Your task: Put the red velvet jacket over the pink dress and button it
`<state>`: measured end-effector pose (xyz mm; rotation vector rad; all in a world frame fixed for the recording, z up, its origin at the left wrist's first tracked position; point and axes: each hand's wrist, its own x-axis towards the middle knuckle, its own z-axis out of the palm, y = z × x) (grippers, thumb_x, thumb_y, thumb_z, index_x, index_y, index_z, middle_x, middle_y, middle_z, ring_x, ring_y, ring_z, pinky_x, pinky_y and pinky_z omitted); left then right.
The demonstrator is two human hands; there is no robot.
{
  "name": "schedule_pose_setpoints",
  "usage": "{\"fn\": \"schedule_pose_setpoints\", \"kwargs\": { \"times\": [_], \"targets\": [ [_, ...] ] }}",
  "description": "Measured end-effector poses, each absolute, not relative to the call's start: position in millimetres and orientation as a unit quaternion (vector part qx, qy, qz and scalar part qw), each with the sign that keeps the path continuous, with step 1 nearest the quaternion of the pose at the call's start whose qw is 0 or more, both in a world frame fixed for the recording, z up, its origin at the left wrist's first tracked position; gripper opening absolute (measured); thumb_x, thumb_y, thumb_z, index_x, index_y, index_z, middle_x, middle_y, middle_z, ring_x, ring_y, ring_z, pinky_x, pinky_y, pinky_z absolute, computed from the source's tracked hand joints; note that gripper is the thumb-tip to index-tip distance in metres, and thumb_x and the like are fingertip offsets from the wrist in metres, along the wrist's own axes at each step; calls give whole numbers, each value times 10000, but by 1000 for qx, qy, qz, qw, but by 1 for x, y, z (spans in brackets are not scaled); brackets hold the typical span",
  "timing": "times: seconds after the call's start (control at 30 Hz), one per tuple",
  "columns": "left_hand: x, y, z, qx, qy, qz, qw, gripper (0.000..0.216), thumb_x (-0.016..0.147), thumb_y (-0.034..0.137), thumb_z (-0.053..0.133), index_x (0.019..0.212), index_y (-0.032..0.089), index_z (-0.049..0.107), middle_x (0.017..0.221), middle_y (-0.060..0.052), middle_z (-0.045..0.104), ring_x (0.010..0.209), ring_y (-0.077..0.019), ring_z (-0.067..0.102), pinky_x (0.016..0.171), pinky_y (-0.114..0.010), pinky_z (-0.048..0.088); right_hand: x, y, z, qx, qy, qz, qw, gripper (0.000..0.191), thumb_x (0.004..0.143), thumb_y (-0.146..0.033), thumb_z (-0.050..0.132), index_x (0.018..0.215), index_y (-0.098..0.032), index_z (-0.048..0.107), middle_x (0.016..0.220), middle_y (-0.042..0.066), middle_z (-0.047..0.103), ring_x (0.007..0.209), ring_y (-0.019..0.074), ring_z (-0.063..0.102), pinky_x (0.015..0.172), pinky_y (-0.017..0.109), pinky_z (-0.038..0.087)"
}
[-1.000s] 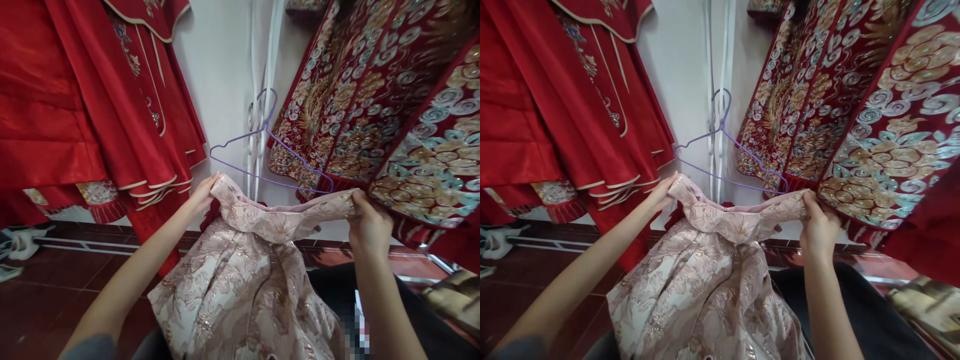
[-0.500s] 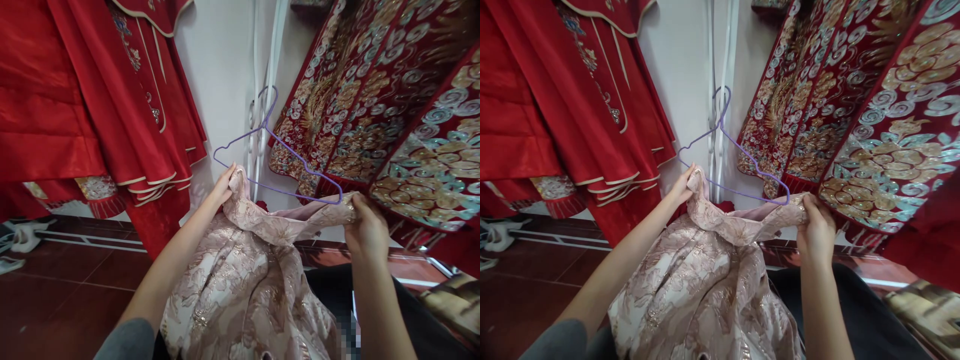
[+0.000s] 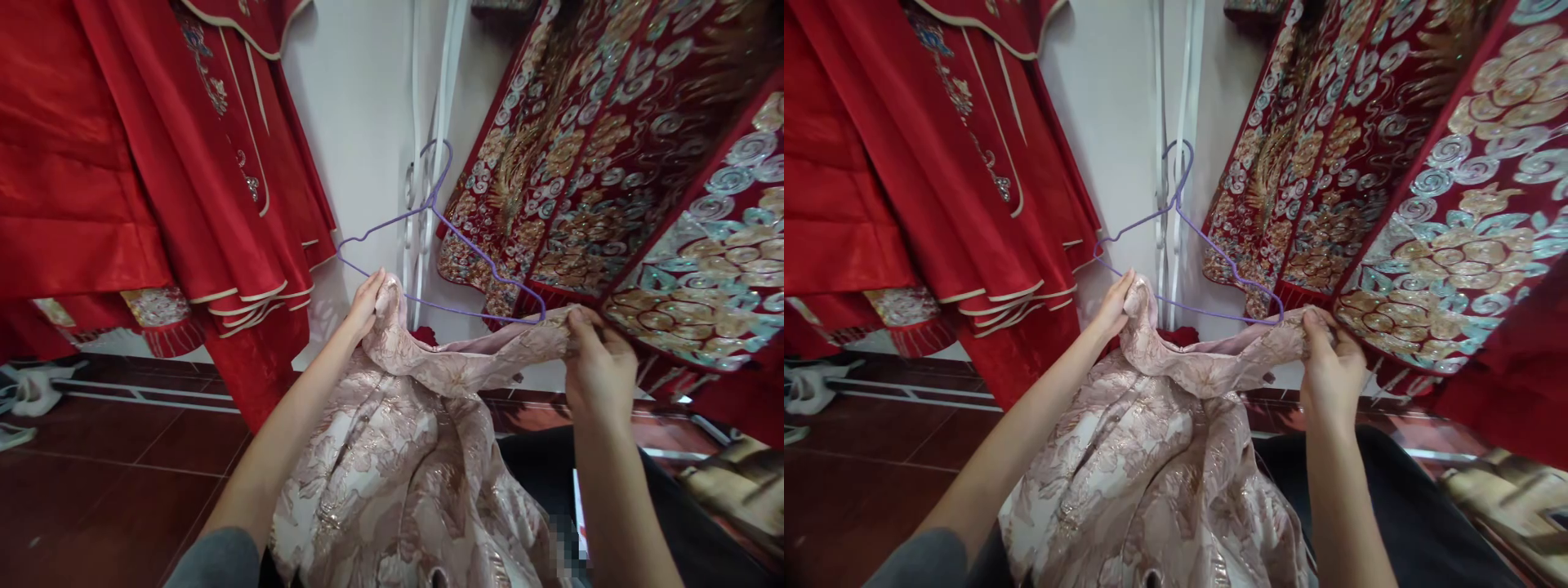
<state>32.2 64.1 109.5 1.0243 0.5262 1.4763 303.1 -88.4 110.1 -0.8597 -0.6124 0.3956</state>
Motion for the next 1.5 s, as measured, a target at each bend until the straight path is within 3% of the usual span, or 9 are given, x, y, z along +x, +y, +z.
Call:
{"fn": "schedule_pose_setpoints", "kwargs": {
  "times": [0.13, 0.2, 0.3, 0.47, 0.67, 0.77, 0.83, 1.0, 1.5],
  "targets": [
    [41, 51, 103, 429, 217, 626, 614, 290, 704, 427, 781, 805, 186, 655, 757, 10, 680, 731, -125, 637, 753, -237, 466, 305, -76, 136, -455, -416, 14, 787, 239, 676, -354, 744, 820, -172, 691, 857, 45, 700, 880, 216, 667, 919, 381, 496],
    [49, 43, 101, 419, 206, 620, 630, 313, 686, 436, 795, 776, 181, 639, 723, 17, 668, 684, -113, 629, 731, -235, 471, 301, -68, 158, -488, -512, -87, 702, 185, 753, -346, 696, 837, -181, 709, 869, 54, 714, 869, 213, 661, 888, 371, 494],
    [64, 33, 100, 406, 198, 621, 641, 325, 673, 445, 803, 753, 184, 627, 708, 21, 667, 658, -102, 628, 724, -229, 480, 293, -50, 185, -518, -602, -138, 592, 153, 823, -358, 650, 872, -228, 714, 897, 32, 720, 886, 219, 646, 876, 374, 474],
    [64, 27, 105, 453, 206, 611, 616, 335, 715, 498, 751, 798, 184, 668, 792, -21, 708, 696, -122, 642, 712, -233, 473, 297, -19, 183, -559, -632, -117, 524, 148, 880, -350, 569, 922, -242, 660, 812, 27, 694, 756, 210, 627, 748, 314, 452],
    [-25, 45, 97, 604, 321, 577, 446, 423, 772, 563, 661, 896, 160, 698, 951, -62, 710, 862, -175, 626, 775, -248, 444, 317, -12, 175, -532, -638, -124, 542, 233, 891, -420, 534, 882, -232, 671, 766, 10, 679, 692, 184, 602, 651, 278, 428],
    [-86, 62, 88, 607, 429, 616, 261, 451, 785, 604, 604, 772, 156, 658, 740, -21, 652, 711, -148, 559, 679, -239, 415, 323, -9, 178, -505, -658, -94, 550, 266, 871, -464, 556, 871, -230, 680, 778, 15, 688, 696, 190, 605, 638, 284, 442],
    [-114, 69, 87, 636, 450, 590, 214, 465, 783, 615, 591, 733, 155, 636, 656, -3, 597, 631, -134, 510, 621, -239, 393, 326, -8, 179, -500, -669, -75, 545, 287, 854, -491, 574, 873, -229, 688, 770, 16, 689, 678, 190, 602, 619, 286, 446],
    [-126, 71, 102, 676, 421, 580, 170, 429, 816, 586, 567, 749, 165, 612, 638, 7, 559, 589, -119, 483, 561, -228, 365, 330, -8, 181, -503, -666, -84, 545, 283, 836, -475, 605, 896, -220, 712, 820, 27, 714, 717, 203, 628, 643, 297, 462],
    [-108, 70, 127, 691, 408, 584, 121, 352, 880, 484, 530, 819, 158, 647, 722, -17, 641, 671, -137, 568, 660, -234, 430, 331, -8, 185, -530, -655, -144, 519, 328, 841, -481, 596, 948, -207, 741, 859, 51, 747, 732, 228, 658, 664, 303, 468]
  ]
}}
